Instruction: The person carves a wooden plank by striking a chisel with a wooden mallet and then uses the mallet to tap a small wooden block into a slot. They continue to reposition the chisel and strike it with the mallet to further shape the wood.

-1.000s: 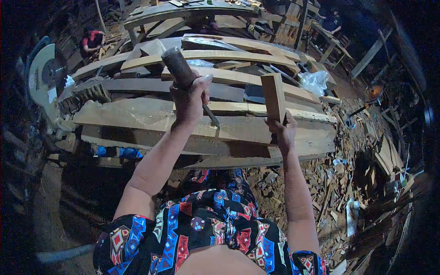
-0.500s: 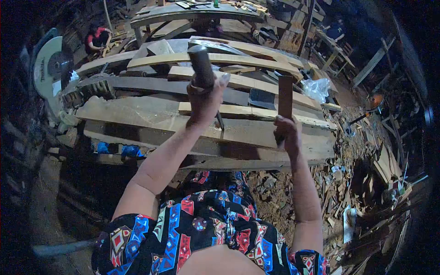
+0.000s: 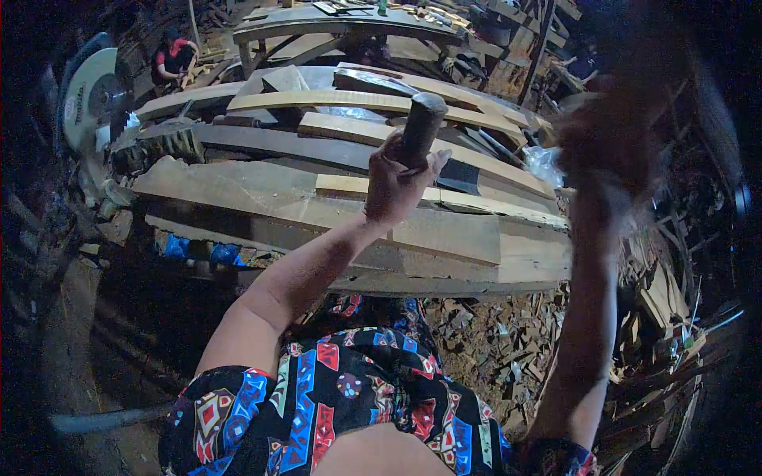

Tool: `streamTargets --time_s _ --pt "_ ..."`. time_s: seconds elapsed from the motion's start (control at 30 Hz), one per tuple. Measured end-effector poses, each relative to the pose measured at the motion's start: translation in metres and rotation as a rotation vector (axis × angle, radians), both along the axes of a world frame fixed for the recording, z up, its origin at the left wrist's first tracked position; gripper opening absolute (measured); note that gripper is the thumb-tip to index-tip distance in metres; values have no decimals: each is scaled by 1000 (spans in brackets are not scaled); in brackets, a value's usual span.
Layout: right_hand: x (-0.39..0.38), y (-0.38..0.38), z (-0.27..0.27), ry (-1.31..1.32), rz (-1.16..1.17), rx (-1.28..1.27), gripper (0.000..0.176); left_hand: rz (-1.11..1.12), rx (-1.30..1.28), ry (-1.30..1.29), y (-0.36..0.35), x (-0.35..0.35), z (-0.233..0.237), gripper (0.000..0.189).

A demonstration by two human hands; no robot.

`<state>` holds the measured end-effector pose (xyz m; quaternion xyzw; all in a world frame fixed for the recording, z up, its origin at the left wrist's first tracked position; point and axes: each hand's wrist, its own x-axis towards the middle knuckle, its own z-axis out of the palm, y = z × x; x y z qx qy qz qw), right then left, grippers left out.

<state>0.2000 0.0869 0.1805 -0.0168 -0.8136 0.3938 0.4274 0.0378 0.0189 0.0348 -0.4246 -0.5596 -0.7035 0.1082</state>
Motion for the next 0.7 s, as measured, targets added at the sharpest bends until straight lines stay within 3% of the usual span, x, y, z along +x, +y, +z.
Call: streamTargets --time_s 0.03,0.07,0.1,0.13,0.17,0.23,0.33,0.4,0.47,0.5,0.53,0.6,0.7 --pt "-7 5 -13 -107 -198 177 37 123 3 175 2 -3 2 22" --pt "-14 7 -7 -246 -10 188 37 245 5 353 2 -4 4 23" --pt "-21 10 -1 -393 173 185 36 121 20 194 3 -6 -1 22" --pt "-18 16 12 -436 163 186 37 0 43 31 8 -9 -7 21" --pt "-12 23 26 -380 28 194 37 -118 60 -140 9 -10 -13 21" --pt "4 47 56 -175 -335 252 38 -112 26 -147 1 -3 -3 20" --pt "20 50 53 141 -650 615 40 -138 44 -125 0 5 1 20" --pt "8 41 19 84 -487 447 41 -156 75 -90 2 5 0 20" --pt "-19 24 -16 -239 117 70 43 -164 109 -45 6 1 -3 20" --pt "-20 24 -4 -372 106 46 40 368 -98 559 2 -1 5 20" --pt "-22 23 8 -509 93 32 37 181 -37 359 4 -1 3 20" --pt "-7 31 37 -455 -129 304 38 -173 81 -67 8 -2 -7 20" --pt "30 74 57 -149 -672 766 46 -221 76 -80 7 2 -5 21"
